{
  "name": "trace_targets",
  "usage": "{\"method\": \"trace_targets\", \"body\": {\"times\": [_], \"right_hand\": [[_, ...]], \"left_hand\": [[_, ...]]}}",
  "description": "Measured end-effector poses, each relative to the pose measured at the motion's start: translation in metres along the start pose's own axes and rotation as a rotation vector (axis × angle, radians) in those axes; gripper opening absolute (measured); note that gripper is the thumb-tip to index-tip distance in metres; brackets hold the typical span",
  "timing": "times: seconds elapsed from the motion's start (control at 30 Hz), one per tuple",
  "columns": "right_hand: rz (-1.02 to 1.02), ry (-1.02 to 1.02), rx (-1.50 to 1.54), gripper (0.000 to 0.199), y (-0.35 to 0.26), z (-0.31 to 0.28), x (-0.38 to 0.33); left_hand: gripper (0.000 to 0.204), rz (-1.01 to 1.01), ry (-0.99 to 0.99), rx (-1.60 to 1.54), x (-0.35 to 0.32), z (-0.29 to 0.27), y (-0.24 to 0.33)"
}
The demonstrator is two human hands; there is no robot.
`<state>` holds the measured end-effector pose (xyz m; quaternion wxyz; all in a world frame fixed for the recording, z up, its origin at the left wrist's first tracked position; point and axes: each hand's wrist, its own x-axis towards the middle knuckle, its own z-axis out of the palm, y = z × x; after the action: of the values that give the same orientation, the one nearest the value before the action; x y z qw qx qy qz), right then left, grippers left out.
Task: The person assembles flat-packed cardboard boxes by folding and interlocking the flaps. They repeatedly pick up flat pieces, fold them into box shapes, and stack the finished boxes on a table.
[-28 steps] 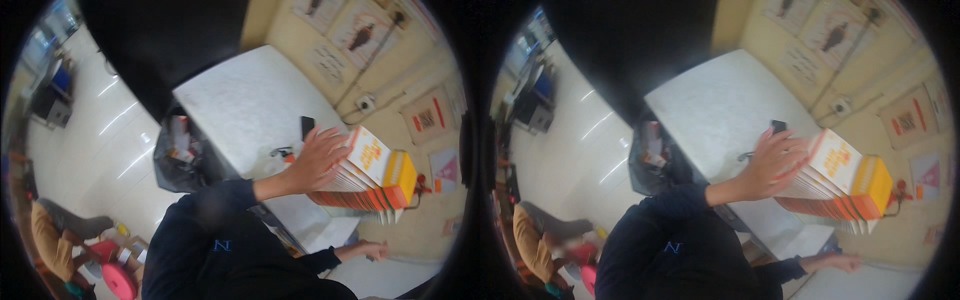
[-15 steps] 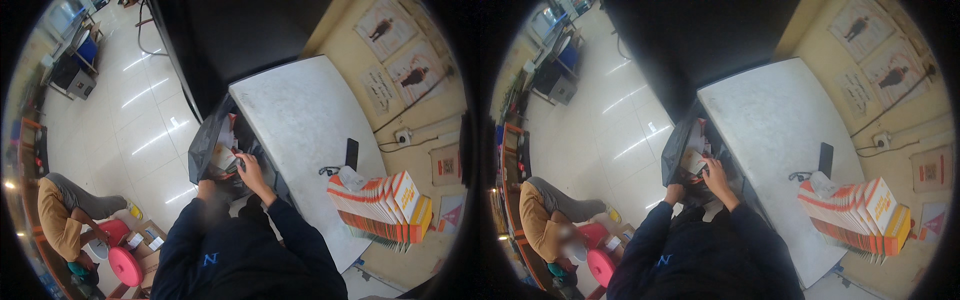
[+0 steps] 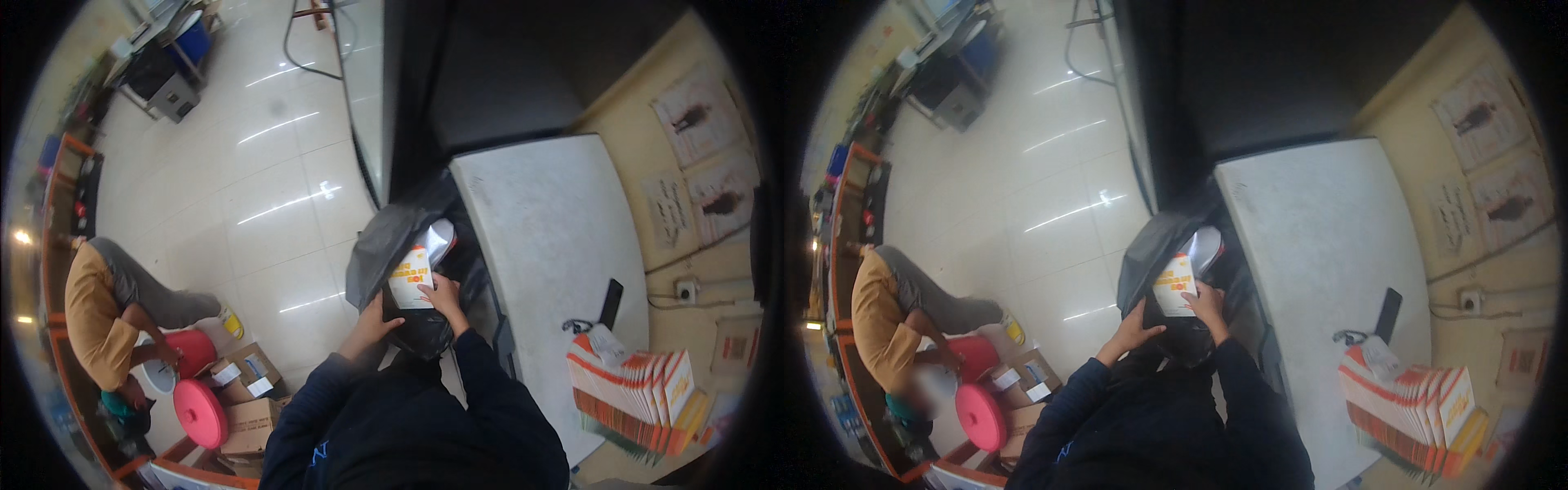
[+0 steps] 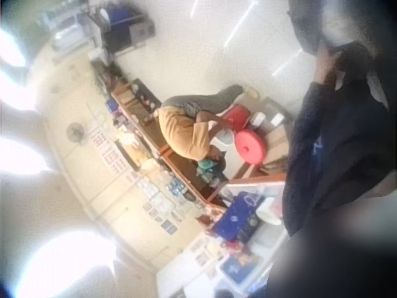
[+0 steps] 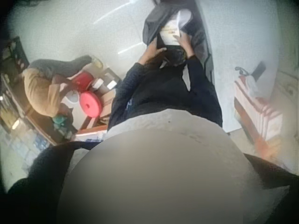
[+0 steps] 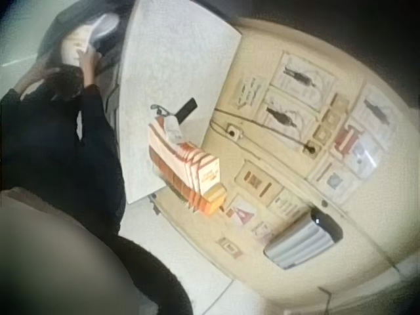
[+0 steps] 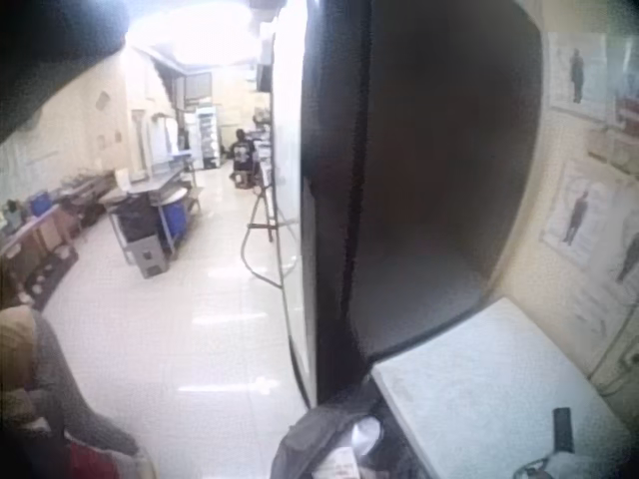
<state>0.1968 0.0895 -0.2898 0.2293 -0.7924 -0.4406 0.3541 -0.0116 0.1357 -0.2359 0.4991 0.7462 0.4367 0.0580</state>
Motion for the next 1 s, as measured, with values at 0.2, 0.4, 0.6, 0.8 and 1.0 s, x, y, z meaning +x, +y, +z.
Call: {"method": "trace_targets", "body": {"times": [0.2, 0.4, 0.6, 0.8, 1.0], "right_hand": [[-0.068, 0.155, 0.63, 0.026, -0.009, -0.081, -0.078], [-0.156, 0.416, 0.713, 0.026, -0.034, -0.103, -0.09], [-0.073, 0.654, 0.744, 0.031, -0.027, -0.119, -0.077], [-0.411, 0.885, 0.516, 0.062, -0.043, -0.195, -0.145], [-0.417, 1.103, 0.477, 0.091, -0.067, -0.317, -0.348]], "left_hand": [[0.076, 0.365, 0.042, -0.274, 0.022, 0.001, 0.072], [0.063, 0.387, -0.074, -0.443, 0.035, -0.001, 0.119], [0.055, 0.331, -0.177, -0.316, 0.054, 0.012, 0.163], [0.043, 0.395, -0.172, -0.781, 0.011, 0.005, 0.26], [0.034, 0.49, -0.433, -1.128, -0.086, 0.073, 0.396]]}}
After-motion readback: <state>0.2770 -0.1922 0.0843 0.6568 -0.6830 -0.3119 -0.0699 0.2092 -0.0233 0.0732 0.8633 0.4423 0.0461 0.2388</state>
